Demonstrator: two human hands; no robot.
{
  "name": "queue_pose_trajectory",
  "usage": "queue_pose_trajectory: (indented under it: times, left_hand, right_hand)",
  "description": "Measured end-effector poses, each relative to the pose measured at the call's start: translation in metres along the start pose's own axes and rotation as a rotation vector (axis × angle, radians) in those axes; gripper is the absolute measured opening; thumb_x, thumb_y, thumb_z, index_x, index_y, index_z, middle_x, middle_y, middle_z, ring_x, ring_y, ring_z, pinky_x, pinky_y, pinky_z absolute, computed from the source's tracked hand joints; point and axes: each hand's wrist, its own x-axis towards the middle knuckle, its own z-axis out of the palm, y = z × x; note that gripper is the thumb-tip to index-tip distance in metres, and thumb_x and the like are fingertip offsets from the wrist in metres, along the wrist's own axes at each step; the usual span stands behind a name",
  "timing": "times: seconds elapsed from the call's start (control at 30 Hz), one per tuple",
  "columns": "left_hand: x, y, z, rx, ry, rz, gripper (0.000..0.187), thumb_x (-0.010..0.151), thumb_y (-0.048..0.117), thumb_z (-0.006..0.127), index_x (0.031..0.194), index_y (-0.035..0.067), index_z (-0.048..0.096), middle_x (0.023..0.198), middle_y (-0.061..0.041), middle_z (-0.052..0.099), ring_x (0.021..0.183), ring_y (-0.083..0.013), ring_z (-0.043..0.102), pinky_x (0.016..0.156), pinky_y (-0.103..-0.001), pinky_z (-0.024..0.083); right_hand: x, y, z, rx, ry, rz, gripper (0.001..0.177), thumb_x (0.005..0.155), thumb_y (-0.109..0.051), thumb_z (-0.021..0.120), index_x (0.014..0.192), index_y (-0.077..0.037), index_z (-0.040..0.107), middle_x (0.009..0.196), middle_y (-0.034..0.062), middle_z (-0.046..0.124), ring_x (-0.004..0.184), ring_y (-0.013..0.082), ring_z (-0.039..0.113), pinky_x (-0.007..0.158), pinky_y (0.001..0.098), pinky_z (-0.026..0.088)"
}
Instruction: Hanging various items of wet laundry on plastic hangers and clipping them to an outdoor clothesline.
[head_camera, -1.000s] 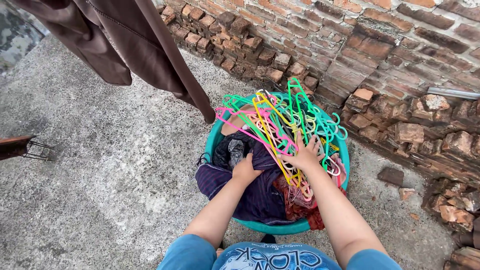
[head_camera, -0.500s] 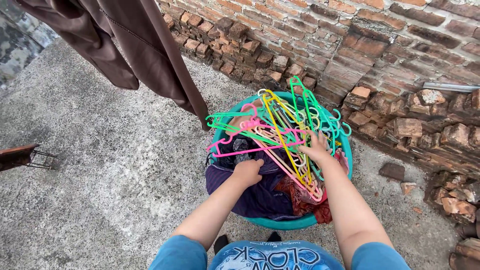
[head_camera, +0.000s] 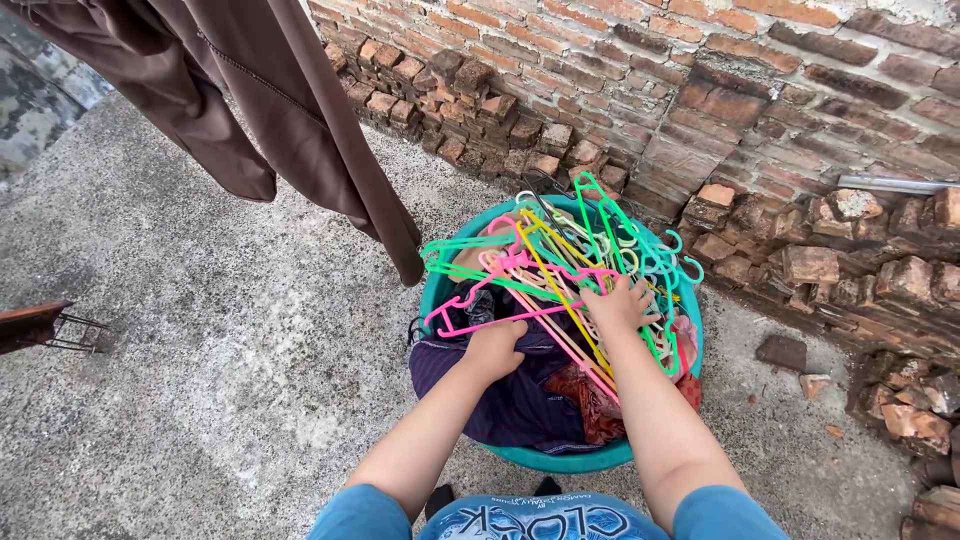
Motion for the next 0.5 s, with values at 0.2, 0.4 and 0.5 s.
queue_pose_trajectory:
  times: [0.2, 0.4, 0.5]
  left_hand:
    - [-0.021, 0.042, -0.072, -0.047, 0.108, 0.298, 0.029, 0.066, 0.010, 0.073, 0.092, 0.008, 0.061, 0.087, -0.010, 0.065, 0.093, -0.0343, 0.066, 0.077, -0.048, 0.050]
    - [-0.040, 0.046, -0.106, -0.003, 0.191, 0.306, 0.036, 0.061, 0.010, 0.073, 0.096, 0.006, 0.064, 0.092, -0.010, 0.067, 0.096, -0.0337, 0.065, 0.080, -0.047, 0.048]
    - [-0.043, 0.051, -0.122, -0.112, 0.375, 0.256, 0.035, 0.064, 0.010, 0.073, 0.099, 0.006, 0.067, 0.101, -0.010, 0.070, 0.101, -0.0321, 0.066, 0.083, -0.044, 0.049]
  right_hand:
    - [0.027, 0.004, -0.026, 0.050, -0.108, 0.138, 0.095, 0.072, -0.053, 0.075, 0.154, -0.021, 0.039, 0.172, 0.0109, 0.011, 0.157, 0.0420, 0.004, 0.117, 0.0747, 0.000]
    - [0.038, 0.035, 0.001, 0.146, -0.069, 0.114, 0.085, 0.076, -0.048, 0.071, 0.151, -0.018, 0.044, 0.176, 0.0076, 0.005, 0.160, 0.0429, -0.003, 0.119, 0.0749, 0.002]
    - [0.038, 0.027, -0.005, 0.151, -0.085, 0.158, 0.091, 0.074, -0.047, 0.072, 0.154, -0.018, 0.040, 0.174, 0.0063, 0.005, 0.158, 0.0421, -0.004, 0.117, 0.0770, 0.003]
